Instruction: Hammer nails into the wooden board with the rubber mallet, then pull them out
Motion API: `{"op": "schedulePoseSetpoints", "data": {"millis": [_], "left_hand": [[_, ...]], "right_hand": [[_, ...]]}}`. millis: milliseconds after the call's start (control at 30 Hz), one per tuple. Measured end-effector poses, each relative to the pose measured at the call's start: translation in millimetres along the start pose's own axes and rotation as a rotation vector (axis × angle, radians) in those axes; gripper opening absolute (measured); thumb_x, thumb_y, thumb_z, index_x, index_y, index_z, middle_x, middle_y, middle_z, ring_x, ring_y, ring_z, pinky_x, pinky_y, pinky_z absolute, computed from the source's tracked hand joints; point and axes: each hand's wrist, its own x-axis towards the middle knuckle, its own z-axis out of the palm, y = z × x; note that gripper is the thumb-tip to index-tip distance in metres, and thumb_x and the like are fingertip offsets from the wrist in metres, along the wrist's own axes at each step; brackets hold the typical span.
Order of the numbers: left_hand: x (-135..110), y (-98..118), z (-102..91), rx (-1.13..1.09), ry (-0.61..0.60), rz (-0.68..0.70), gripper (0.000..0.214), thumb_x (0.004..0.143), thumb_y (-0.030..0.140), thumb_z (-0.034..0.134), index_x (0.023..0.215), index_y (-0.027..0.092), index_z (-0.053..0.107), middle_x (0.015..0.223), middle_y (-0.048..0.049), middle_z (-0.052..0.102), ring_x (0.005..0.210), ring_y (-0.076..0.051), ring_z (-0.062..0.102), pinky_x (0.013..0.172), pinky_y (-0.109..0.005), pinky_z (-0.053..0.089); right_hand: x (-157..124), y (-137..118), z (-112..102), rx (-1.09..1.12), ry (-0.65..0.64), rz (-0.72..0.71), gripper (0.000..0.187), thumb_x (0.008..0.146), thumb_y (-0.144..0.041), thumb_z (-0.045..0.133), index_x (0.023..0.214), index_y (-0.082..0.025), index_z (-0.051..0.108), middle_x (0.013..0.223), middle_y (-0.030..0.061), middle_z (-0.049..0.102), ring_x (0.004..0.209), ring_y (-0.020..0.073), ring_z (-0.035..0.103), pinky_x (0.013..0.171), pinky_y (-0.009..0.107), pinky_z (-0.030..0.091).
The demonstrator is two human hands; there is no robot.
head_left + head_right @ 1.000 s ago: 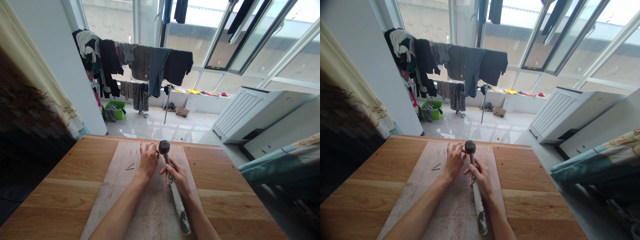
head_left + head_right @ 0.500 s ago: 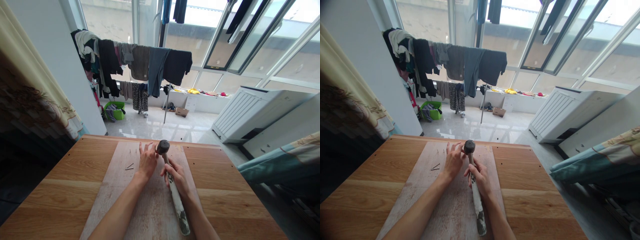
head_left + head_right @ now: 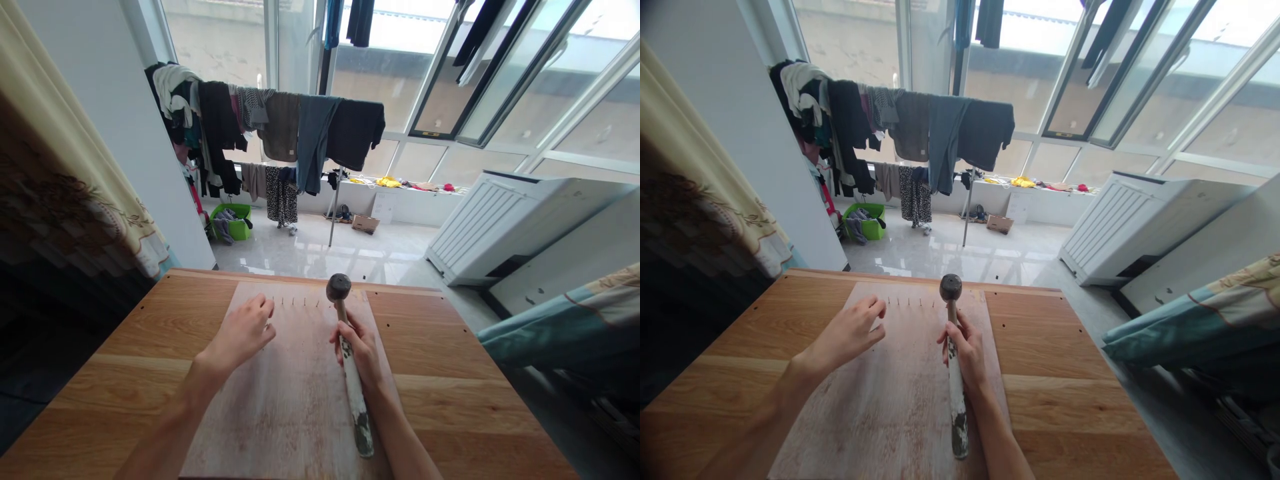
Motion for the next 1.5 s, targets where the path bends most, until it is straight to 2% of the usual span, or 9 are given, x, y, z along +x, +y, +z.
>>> {"op": "schedulePoseSetpoints", "data": {"millis": [167, 367, 467, 633, 800, 933, 1000, 1167, 1500], "left_hand": [[-4, -17, 2.3, 0.022, -0.189, -0.109, 0.016, 0.081, 0.008, 0.051, 0.086, 0.021, 0.058, 0.091, -0.0054, 0.069, 0.083, -0.022, 0.066, 0.068, -0.029, 0.042], [5, -13, 9.9, -0.011, -0.178, -0.058, 0.021, 0.077, 0.003, 0.051, 0.082, 0.02, 0.06, 0.087, -0.0062, 0.071, 0.083, -0.022, 0.067, 0.067, -0.029, 0.042], [12, 1, 15.6, -0.186, -0.057, 0.033, 0.02, 0.076, 0.004, 0.053, 0.083, 0.02, 0.063, 0.087, -0.0037, 0.067, 0.078, -0.018, 0.065, 0.07, -0.027, 0.045], [41, 44, 38.2, -0.586, 0.248, 0.162, 0.018, 0.083, 0.008, 0.056, 0.09, 0.02, 0.067, 0.09, -0.002, 0.068, 0.078, -0.014, 0.066, 0.076, -0.025, 0.051], [69, 78, 63.4, -0.434, 0.482, 0.138, 0.019, 0.09, 0.01, 0.061, 0.102, 0.022, 0.069, 0.097, -0.0046, 0.077, 0.114, -0.026, 0.063, 0.105, -0.049, 0.044], [74, 85, 76.9, -0.292, 0.448, 0.193, 0.032, 0.094, 0.01, 0.057, 0.119, 0.027, 0.065, 0.11, -0.0044, 0.077, 0.133, -0.027, 0.053, 0.119, -0.062, 0.024], [73, 85, 81.5, -0.247, 0.414, 0.212, 0.032, 0.095, 0.011, 0.057, 0.12, 0.029, 0.065, 0.107, -0.0041, 0.077, 0.135, -0.027, 0.051, 0.12, -0.065, 0.021], [74, 83, 87.7, -0.245, 0.388, 0.204, 0.019, 0.096, 0.016, 0.058, 0.106, 0.027, 0.068, 0.095, -0.0039, 0.077, 0.128, -0.028, 0.056, 0.118, -0.066, 0.024], [78, 81, 88.7, -0.299, 0.374, 0.18, 0.021, 0.094, 0.012, 0.058, 0.105, 0.026, 0.069, 0.1, -0.0048, 0.075, 0.122, -0.025, 0.059, 0.116, -0.056, 0.032]], "right_hand": [[-1, -2, 0, 0.008, 0.045, -0.005, 0.052, 0.082, -0.048, 0.07, 0.122, -0.016, 0.067, 0.063, -0.003, 0.064, 0.038, 0.0099, 0.048, 0.035, 0.022, 0.036], [-2, -7, 0, 0.021, 0.072, 0.007, 0.046, 0.081, -0.048, 0.071, 0.113, -0.016, 0.069, 0.063, -0.0034, 0.062, 0.04, 0.0093, 0.048, 0.036, 0.021, 0.037], [-2, -6, -1, 0.049, 0.111, 0.016, 0.042, 0.08, -0.048, 0.073, 0.109, -0.017, 0.069, 0.063, -0.0045, 0.062, 0.039, 0.0084, 0.048, 0.036, 0.02, 0.038], [2, 0, -8, 0.128, 0.145, 0.009, 0.035, 0.082, -0.047, 0.072, 0.104, -0.02, 0.068, 0.063, -0.0063, 0.06, 0.038, 0.0071, 0.048, 0.035, 0.018, 0.037], [4, 2, -13, 0.166, 0.159, 0.007, 0.042, 0.084, -0.049, 0.07, 0.114, -0.021, 0.066, 0.063, -0.0069, 0.059, 0.038, 0.008, 0.047, 0.034, 0.019, 0.036], [3, 0, -12, 0.165, 0.143, -0.016, 0.035, 0.087, -0.047, 0.067, 0.107, -0.02, 0.066, 0.064, -0.0061, 0.058, 0.039, 0.0075, 0.047, 0.035, 0.019, 0.035], [3, -2, -11, 0.156, 0.14, -0.016, 0.035, 0.087, -0.047, 0.066, 0.109, -0.019, 0.066, 0.065, -0.0059, 0.058, 0.039, 0.0078, 0.048, 0.035, 0.02, 0.035], [2, -4, -8, 0.16, 0.136, 0.001, 0.045, 0.086, -0.046, 0.068, 0.124, -0.021, 0.064, 0.063, -0.0072, 0.058, 0.037, 0.0078, 0.047, 0.034, 0.02, 0.034], [3, 0, -7, 0.145, 0.125, 0.005, 0.049, 0.085, -0.046, 0.068, 0.126, -0.019, 0.065, 0.061, -0.0061, 0.058, 0.037, 0.009, 0.047, 0.034, 0.021, 0.033]]}}
